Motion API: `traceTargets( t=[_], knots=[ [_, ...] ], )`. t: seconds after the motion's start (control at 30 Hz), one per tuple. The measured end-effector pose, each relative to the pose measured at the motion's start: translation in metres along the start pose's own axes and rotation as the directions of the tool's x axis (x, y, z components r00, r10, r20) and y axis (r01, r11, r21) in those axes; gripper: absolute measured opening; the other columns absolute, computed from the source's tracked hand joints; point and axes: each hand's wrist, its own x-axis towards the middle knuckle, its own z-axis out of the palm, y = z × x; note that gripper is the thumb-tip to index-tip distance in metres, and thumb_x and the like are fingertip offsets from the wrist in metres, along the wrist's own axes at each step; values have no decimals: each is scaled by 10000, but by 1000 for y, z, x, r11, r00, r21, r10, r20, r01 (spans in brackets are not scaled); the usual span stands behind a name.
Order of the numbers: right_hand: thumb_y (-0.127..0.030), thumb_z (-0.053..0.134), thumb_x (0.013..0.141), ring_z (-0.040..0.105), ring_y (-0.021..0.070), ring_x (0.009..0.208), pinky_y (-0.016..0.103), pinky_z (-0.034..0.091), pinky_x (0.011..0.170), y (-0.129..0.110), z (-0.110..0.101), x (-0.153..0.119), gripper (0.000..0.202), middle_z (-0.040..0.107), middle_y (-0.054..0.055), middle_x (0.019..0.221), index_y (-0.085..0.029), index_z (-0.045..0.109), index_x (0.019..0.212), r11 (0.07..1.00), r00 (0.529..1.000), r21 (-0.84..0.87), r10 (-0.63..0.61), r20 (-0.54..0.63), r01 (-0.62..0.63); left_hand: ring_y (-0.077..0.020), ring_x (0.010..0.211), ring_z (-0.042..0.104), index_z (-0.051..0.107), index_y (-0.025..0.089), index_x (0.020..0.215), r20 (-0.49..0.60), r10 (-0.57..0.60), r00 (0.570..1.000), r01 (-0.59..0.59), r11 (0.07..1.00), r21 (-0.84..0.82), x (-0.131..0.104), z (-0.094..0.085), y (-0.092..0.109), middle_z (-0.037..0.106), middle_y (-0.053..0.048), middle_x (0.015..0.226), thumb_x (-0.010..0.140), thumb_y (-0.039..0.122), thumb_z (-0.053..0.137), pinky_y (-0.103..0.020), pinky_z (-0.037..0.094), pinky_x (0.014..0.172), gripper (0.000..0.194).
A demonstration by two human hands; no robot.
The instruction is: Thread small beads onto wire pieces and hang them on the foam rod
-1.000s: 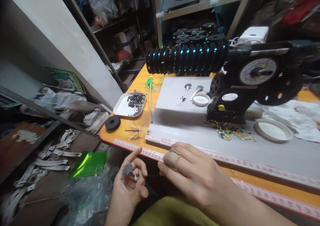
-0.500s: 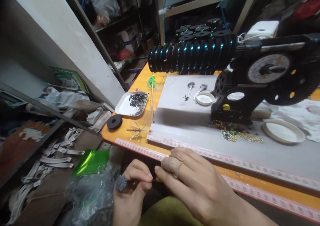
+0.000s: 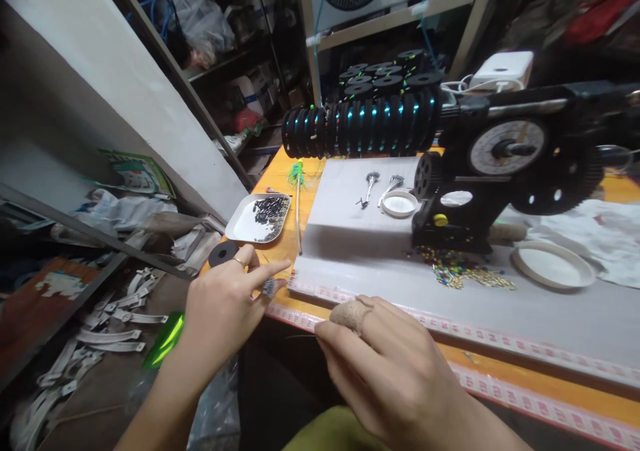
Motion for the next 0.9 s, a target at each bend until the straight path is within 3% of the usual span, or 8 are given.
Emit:
traceTargets(
  t=[0.2,0.27,0.33,0.43,0.57,0.63,0.8,0.9],
  knots=[
    [-14,549,853,616,160,721,280,504,640,3,2,-1,207,660,73,820,-149,642,979,999,999,35,42,-4,-42,-190,576,610,770,308,989,157,-42,987,17,987,159,11,8,-6,682,-53,986,790,73,592,-302,285,497,355],
    [-12,542,860,622,155,718,272,510,638,3,2,1,208,660,72,817,-148,651,975,996,998,65,60,-11,-59,-182,579,605,775,271,925,130,-81,988,72,995,74,7,10,-8,672,-55,958,813,86,593,-296,320,506,282],
    [-14,555,863,626,139,712,247,516,635,3,2,3,201,657,65,808,-146,666,965,988,996,126,91,-24,-87,-168,628,620,768,248,896,42,-125,991,131,971,-199,0,10,-7,662,-57,965,849,143,616,-282,391,548,191],
    [-36,606,856,630,115,707,203,523,624,-1,4,6,171,643,46,795,-158,690,940,955,984,257,167,-58,-147,-172,781,668,740,224,832,-21,-220,975,136,674,-726,-16,10,6,691,-49,935,870,232,656,-255,484,664,92],
    [-58,657,842,643,111,716,185,533,607,-6,10,10,187,650,35,806,-186,721,962,898,958,382,272,-90,-219,-147,734,669,681,202,786,120,-363,924,217,239,-947,-36,15,38,715,-11,762,880,234,653,-224,508,681,104],
    [-62,660,842,652,116,724,190,541,610,-8,11,12,206,662,36,817,-195,728,983,887,955,402,283,-88,-226,-142,714,652,664,192,765,154,-412,898,237,157,-959,-43,19,51,698,-10,738,878,257,658,-219,506,679,131],
    [-68,622,855,640,129,689,218,539,598,-13,7,15,164,658,34,768,-188,714,918,902,958,361,278,-69,-236,-151,687,615,648,179,749,184,-398,899,259,141,-956,-50,22,62,679,-28,727,889,274,640,-238,489,659,169],
    [-73,594,858,605,123,650,217,508,558,-16,7,13,128,628,28,739,-177,668,865,908,951,326,301,-69,-263,-152,685,599,649,183,764,241,-416,877,293,66,-954,-51,20,70,673,-24,736,871,298,664,-242,476,655,158]
  ],
)
